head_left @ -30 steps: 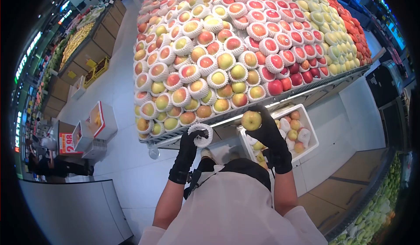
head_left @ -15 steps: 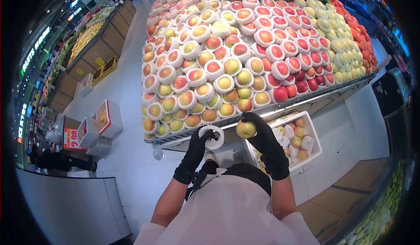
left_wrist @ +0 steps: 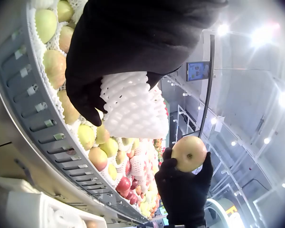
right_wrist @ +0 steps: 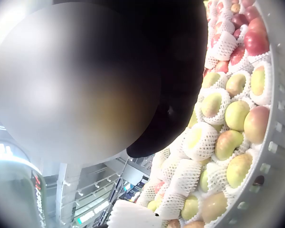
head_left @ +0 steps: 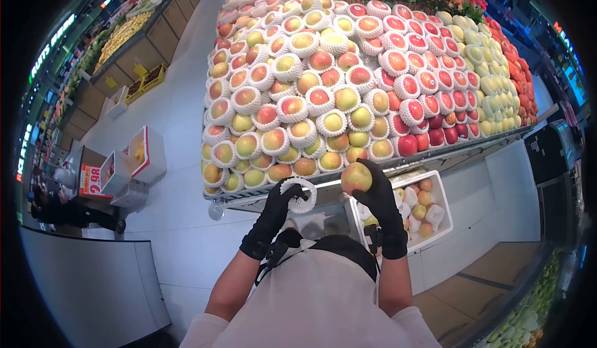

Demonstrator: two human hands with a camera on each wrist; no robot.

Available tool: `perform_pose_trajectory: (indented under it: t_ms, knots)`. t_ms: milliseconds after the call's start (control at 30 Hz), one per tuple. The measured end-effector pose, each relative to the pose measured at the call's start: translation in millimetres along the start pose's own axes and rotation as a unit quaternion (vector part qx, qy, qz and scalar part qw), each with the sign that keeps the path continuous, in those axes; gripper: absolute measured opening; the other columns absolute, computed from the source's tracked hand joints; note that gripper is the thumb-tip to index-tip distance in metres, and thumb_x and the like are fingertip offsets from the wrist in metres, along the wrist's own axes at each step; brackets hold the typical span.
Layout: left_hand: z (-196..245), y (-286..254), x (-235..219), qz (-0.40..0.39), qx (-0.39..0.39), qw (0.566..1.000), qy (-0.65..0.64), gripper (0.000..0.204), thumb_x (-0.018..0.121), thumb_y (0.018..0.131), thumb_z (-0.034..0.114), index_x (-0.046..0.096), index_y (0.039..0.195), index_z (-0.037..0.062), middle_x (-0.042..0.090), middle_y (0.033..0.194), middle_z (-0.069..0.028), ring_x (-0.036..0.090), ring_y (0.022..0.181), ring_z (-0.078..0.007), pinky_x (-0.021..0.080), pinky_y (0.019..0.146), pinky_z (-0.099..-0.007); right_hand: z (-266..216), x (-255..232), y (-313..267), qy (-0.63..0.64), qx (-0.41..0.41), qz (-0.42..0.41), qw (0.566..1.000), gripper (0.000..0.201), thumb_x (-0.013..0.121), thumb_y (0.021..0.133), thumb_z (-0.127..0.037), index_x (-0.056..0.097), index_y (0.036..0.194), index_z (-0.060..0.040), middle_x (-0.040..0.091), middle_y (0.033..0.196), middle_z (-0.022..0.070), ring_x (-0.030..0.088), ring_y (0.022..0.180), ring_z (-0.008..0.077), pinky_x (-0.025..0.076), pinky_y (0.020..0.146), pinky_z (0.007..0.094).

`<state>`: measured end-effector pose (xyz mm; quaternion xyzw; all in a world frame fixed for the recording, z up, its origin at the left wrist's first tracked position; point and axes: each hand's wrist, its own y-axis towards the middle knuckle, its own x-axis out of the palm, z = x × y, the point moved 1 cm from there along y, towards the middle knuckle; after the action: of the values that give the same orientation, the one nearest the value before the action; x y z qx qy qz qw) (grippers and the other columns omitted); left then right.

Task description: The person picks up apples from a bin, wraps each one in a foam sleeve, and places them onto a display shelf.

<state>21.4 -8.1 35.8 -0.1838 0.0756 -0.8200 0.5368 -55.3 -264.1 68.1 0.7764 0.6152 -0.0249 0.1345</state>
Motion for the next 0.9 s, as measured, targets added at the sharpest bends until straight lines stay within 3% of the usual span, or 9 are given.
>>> perform_pose_trajectory:
  t_ms: [100,133,233,300,333,600,700,833,900]
  knots:
    - [3,7,-18,-0.012,0.007,1.0,-0.008,0.024,0.059,0.094,0.023,0.063,0.105,0.0021,0.067,0.092,-0.005,0.063,0.086,-0.0127,0.05,0.078,-0.0281,6,11,6,0.208,0.117,0.037,0.97,0.056,0.074,0.083,-0.016,0.05,0.131,-0.0012,0.06,0.12,0.0107,0.058,0.113,0.0219,0.048,0.096,0.0353]
    - [4,10,-25,-0.02,0.007,1.0,-0.013,0.023,0.058,0.095,0.022,0.063,0.105,0.0023,0.067,0.093,-0.0051,0.063,0.086,-0.0127,0.05,0.079,-0.0278,15,21,7,0.342,0.121,0.055,0.93,0.041,0.065,0.093,-0.021,0.051,0.125,0.0006,0.061,0.111,0.0103,0.062,0.1,0.0218,0.052,0.086,0.0355]
    - [10,13,-44,-0.04,0.01,0.999,-0.019,0.023,0.056,0.096,0.022,0.063,0.105,0.0023,0.067,0.094,-0.0051,0.063,0.087,-0.0124,0.05,0.079,-0.0277,8,36,17,0.199,0.129,0.048,0.97,0.029,0.058,0.098,-0.023,0.054,0.115,0.0003,0.061,0.095,0.0097,0.063,0.082,0.0196,0.052,0.069,0.0334]
    - [20,14,-57,-0.047,0.016,0.999,-0.009,0.025,0.055,0.097,0.024,0.063,0.106,0.0014,0.067,0.094,-0.0044,0.061,0.086,-0.0121,0.049,0.079,-0.0284,-23,48,28,0.261,0.132,0.07,0.954,0.01,0.056,0.098,-0.01,0.052,0.103,-0.002,0.058,0.08,0.0069,0.059,0.067,0.0157,0.045,0.055,0.0294]
    - [21,17,-65,-0.069,0.02,0.997,0.006,0.028,0.054,0.099,0.025,0.062,0.111,0.0013,0.066,0.096,-0.0044,0.061,0.087,-0.0121,0.049,0.079,-0.0282,-38,56,32,0.146,0.1,0.097,0.979,0.009,0.057,0.096,-0.007,0.051,0.102,-0.0024,0.058,0.078,0.0063,0.058,0.065,0.0156,0.044,0.053,0.0289]
    - [32,31,-107,-0.078,0.024,0.996,-0.034,0.035,0.055,0.1,0.027,0.058,0.122,0.0013,0.065,0.108,-0.004,0.06,0.098,-0.0115,0.048,0.087,-0.0289,-45,96,51,-0.108,0.052,0.094,0.988,0.025,0.069,0.084,0.002,0.053,0.103,-0.0022,0.061,0.082,0.0045,0.059,0.068,0.0133,0.05,0.061,0.0289]
    - [28,35,-125,-0.074,0.017,0.996,-0.044,0.035,0.055,0.1,0.027,0.058,0.123,0.0014,0.065,0.11,-0.005,0.06,0.099,-0.0117,0.049,0.088,-0.0292,-54,111,48,-0.048,0.084,0.09,0.991,0.028,0.071,0.083,0.0,0.053,0.105,-0.0015,0.062,0.086,0.0047,0.06,0.071,0.0142,0.05,0.062,0.0299]
    - [37,35,-138,-0.079,0.033,0.996,-0.03,0.035,0.053,0.101,0.028,0.058,0.124,0.001,0.064,0.112,-0.0053,0.061,0.098,-0.0121,0.05,0.088,-0.0296,-42,118,43,-0.233,0.042,0.031,0.971,0.038,0.07,0.087,-0.008,0.053,0.12,0.0005,0.063,0.098,0.0088,0.064,0.092,0.0209,0.055,0.075,0.0354]
    - [46,32,-142,-0.077,0.061,0.995,0.013,0.035,0.053,0.101,0.027,0.058,0.124,0.0009,0.064,0.112,-0.0051,0.061,0.099,-0.0119,0.05,0.088,-0.0294,-17,121,40,0.144,0.113,0.08,0.98,0.046,0.069,0.088,-0.015,0.05,0.126,0.0018,0.06,0.109,0.0121,0.062,0.102,0.0245,0.056,0.083,0.0387]
